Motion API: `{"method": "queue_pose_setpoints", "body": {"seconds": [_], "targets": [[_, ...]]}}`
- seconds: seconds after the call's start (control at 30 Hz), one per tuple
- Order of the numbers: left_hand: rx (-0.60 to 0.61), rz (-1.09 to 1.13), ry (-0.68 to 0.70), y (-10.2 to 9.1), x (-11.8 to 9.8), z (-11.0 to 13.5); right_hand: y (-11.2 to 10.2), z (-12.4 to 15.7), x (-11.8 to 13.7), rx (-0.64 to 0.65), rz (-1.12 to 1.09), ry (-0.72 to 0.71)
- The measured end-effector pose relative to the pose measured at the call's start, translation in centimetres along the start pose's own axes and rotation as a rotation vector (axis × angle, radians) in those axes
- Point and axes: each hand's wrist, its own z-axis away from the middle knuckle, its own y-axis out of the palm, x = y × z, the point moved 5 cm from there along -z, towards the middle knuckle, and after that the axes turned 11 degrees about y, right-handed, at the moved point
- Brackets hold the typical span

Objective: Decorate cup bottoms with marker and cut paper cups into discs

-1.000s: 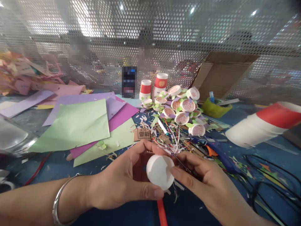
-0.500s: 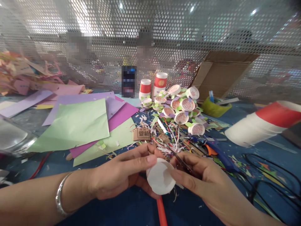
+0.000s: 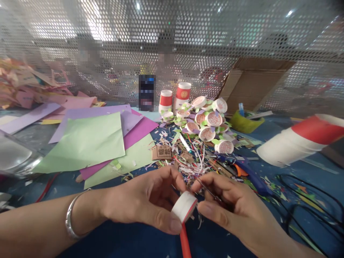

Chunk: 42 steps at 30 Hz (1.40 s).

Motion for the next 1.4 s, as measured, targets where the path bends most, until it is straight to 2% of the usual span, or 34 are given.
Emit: {"method": "queue_pose_setpoints", "body": {"seconds": [0.13,0.23,0.4,0.67,0.93,1.2,1.4], "targets": [[-0.121,-0.275,0.161,-0.5,-0.7,0.2,-0.7,0.5,0.2,-0.133,0.052,-0.04],[-0.199,-0.425,0.23,-0.8,-1.1,0.3,-0.9,0.7,0.3,-0.17,0.111,-0.052],[-0.217,-0.728,0.441,-1.1,-2.0,0.5,-0.1,0.4,-0.1,-0.019,0.146,-0.005],[-0.167,-1.111,0.513,-0.8,-2.6,0.9,0.9,0.5,-0.5,0.124,0.179,0.065],[-0.13,-1.234,0.595,-0.3,-2.7,1.1,0.9,0.1,-0.1,0.124,0.235,0.013],[-0.168,-1.298,0.576,0.0,-2.8,1.2,0.8,0.0,-0.2,0.106,0.267,0.03],[-0.136,-1.269,0.564,0.2,-2.9,1.2,0.7,0.0,-0.3,0.101,0.289,0.049]]}}
